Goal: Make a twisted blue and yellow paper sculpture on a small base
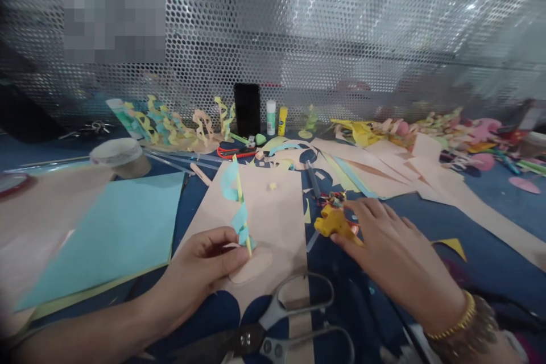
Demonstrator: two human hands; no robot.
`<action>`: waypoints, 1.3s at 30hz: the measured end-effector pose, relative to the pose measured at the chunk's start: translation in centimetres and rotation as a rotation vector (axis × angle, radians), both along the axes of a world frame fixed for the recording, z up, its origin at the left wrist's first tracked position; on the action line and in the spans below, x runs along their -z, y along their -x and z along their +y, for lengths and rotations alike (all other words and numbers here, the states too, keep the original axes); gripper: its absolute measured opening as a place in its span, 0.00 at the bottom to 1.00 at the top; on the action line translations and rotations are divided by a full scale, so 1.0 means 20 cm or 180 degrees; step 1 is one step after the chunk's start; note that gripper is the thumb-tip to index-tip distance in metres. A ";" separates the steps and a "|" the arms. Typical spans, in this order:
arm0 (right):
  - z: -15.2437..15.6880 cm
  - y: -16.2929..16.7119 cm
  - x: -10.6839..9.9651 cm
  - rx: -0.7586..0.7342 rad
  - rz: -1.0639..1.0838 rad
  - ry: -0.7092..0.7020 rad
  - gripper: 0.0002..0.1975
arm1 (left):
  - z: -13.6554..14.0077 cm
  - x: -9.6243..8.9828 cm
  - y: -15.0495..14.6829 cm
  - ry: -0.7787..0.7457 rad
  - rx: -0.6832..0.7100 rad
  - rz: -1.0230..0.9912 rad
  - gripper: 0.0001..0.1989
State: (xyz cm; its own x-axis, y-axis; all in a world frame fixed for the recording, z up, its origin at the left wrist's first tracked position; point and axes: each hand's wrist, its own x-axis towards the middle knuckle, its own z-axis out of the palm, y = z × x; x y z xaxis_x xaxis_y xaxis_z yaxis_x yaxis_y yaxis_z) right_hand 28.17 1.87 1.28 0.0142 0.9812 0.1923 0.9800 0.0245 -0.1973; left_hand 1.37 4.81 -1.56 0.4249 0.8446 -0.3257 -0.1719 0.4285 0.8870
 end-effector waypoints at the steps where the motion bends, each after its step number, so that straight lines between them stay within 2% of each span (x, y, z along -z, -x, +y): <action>1: -0.01 0.03 -0.02 -0.0125 0.0124 -0.0108 0.16 | 0.00 0.00 0.00 -0.0006 0.0028 -0.0042 0.08; 3: -0.03 0.12 -0.07 -0.0496 0.0847 -0.0120 0.10 | -0.01 0.00 0.00 -0.0028 0.0104 -0.0109 0.08; 5: -0.05 0.23 -0.11 -0.0719 0.1433 0.0269 0.08 | -0.02 0.00 0.00 -0.0084 0.0185 -0.0132 0.08; 8: -0.05 0.35 -0.12 -0.0852 0.1987 0.0685 0.08 | -0.04 -0.01 -0.01 -0.0188 0.0273 -0.0156 0.08; 12: -0.04 0.39 -0.09 -0.0932 0.2459 0.0909 0.09 | -0.05 -0.01 -0.01 -0.0255 0.0343 -0.0183 0.08; 26: -0.05 0.40 -0.04 -0.1035 0.2469 0.0825 0.05 | -0.05 -0.01 -0.02 -0.0375 0.0279 -0.0054 0.08; 39: -0.05 0.42 -0.05 -0.1045 0.2471 0.0742 0.05 | -0.04 0.01 -0.02 -0.0450 0.0356 0.0145 0.10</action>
State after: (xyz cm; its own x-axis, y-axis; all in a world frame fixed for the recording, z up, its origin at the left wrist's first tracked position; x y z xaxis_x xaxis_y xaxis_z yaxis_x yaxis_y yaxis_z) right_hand 19.80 0.87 2.27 -0.2325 0.9718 0.0395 0.5172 0.1579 -0.8412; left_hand 1.74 4.02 -1.67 0.5062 0.8317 -0.2280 -0.0886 0.3131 0.9456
